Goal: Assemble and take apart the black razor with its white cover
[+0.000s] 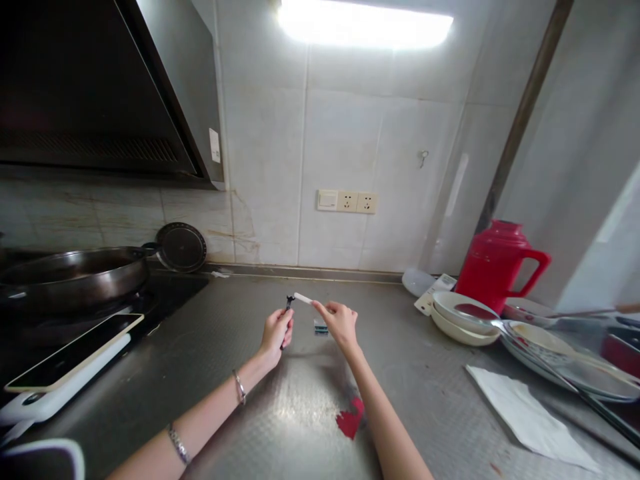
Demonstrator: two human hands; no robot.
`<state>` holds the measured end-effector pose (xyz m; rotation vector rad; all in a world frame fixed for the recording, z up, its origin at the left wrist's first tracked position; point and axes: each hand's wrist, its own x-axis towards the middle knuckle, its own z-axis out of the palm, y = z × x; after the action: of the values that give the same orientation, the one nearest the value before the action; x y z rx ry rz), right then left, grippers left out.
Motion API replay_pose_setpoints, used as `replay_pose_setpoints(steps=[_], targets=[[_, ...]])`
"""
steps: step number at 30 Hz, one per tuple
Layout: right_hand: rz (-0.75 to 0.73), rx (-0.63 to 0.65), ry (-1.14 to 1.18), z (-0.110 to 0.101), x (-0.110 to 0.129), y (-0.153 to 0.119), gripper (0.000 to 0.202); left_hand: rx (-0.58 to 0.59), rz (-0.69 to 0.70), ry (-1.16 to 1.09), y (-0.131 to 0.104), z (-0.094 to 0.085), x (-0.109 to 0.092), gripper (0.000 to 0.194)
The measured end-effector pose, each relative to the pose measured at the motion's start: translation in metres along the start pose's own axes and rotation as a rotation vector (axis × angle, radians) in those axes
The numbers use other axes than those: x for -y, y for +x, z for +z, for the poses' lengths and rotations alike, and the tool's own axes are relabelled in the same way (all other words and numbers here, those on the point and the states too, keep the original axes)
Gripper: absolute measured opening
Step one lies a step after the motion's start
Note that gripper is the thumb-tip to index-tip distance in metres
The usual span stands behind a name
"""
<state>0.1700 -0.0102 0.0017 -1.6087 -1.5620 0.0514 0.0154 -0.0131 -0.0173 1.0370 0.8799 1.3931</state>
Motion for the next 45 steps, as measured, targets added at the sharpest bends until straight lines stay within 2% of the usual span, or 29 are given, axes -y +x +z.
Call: replay_pose_setpoints(steps=[6, 12, 18, 23, 26, 29, 33, 37, 41, 45], targets=[[-0.043, 0.021, -0.036, 0.0, 0.0, 0.0, 0.064, 0.022, -0.034, 0.024, -0.003, 0.003, 0.004, 0.03], [-0.021, 0.071, -0.054, -0.007, -0.012, 0.003, 0.065, -0.033, -0.057, -0.013, 0.002, 0.002, 0.004, 0.03], [-0.038, 0.076, -0.022, -0.001, -0.008, 0.003, 0.066, 0.012, -0.099, 0.007, -0.003, 0.006, 0.004, 0.028], [0.006, 0.071, -0.035, -0.01, -0.021, 0.006, 0.063, -0.017, -0.013, -0.041, -0.001, 0.004, -0.007, 0.028], [0.029, 0.055, 0.013, -0.01, -0.018, 0.006, 0.062, -0.03, -0.024, -0.015, -0.001, 0.004, -0.007, 0.028], [0.019, 0.049, 0.057, -0.006, -0.012, 0.005, 0.06, 0.019, -0.062, 0.028, -0.004, 0.006, -0.002, 0.028], [0.046, 0.077, 0.058, -0.01, -0.017, 0.007, 0.061, 0.078, -0.022, 0.029, -0.005, 0.006, -0.001, 0.027], [0.052, 0.063, 0.049, -0.015, -0.02, 0.009, 0.06, 0.072, -0.012, 0.042, -0.004, 0.005, 0.0, 0.028], [0.033, 0.051, 0.073, -0.008, -0.011, 0.006, 0.06, 0.069, -0.029, 0.051, -0.005, 0.005, 0.003, 0.03], [0.054, 0.09, 0.057, -0.009, -0.017, 0.007, 0.06, 0.069, 0.014, 0.018, -0.004, 0.004, -0.006, 0.032]])
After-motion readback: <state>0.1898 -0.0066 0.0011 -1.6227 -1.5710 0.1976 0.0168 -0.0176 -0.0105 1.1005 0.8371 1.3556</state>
